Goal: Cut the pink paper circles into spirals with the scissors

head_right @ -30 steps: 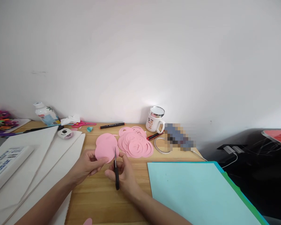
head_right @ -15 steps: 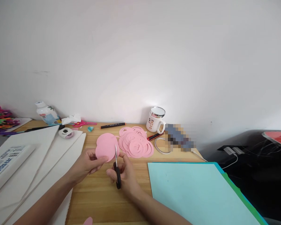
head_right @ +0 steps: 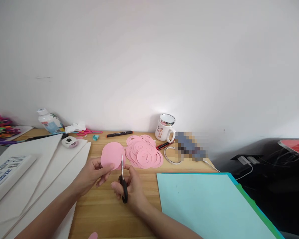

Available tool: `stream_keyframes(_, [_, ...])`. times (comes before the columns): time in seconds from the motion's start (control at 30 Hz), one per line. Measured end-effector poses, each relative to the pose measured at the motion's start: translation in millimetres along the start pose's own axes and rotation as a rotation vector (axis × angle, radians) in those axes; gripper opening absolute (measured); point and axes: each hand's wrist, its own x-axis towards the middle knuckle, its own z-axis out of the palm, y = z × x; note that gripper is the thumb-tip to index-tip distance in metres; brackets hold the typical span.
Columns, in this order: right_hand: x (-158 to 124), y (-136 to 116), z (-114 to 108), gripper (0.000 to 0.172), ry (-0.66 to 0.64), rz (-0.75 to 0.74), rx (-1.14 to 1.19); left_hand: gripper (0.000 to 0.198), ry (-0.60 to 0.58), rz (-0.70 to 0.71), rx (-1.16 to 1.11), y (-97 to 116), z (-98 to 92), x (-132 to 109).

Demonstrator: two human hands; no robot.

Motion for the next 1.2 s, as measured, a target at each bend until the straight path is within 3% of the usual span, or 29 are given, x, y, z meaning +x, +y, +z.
stream_keyframes(0.23, [0, -12, -1, 0.051, -0.023, -0.066, 0.102, 0.033, -0.018, -0.039, 0.059, 3, 0.1, -1])
stream_keyframes(0.47, [2, -7, -3, 0.056, -0.042, -0.057, 0.082, 0.034, -0.022, -0.035, 0.065, 3, -0.8, -2])
stream_keyframes(1.2, [1, -3, 2, 0.042, 0.018, 0.026, 0.001, 0.033, 0.014, 0.017, -0.072, 3, -1.4, 0])
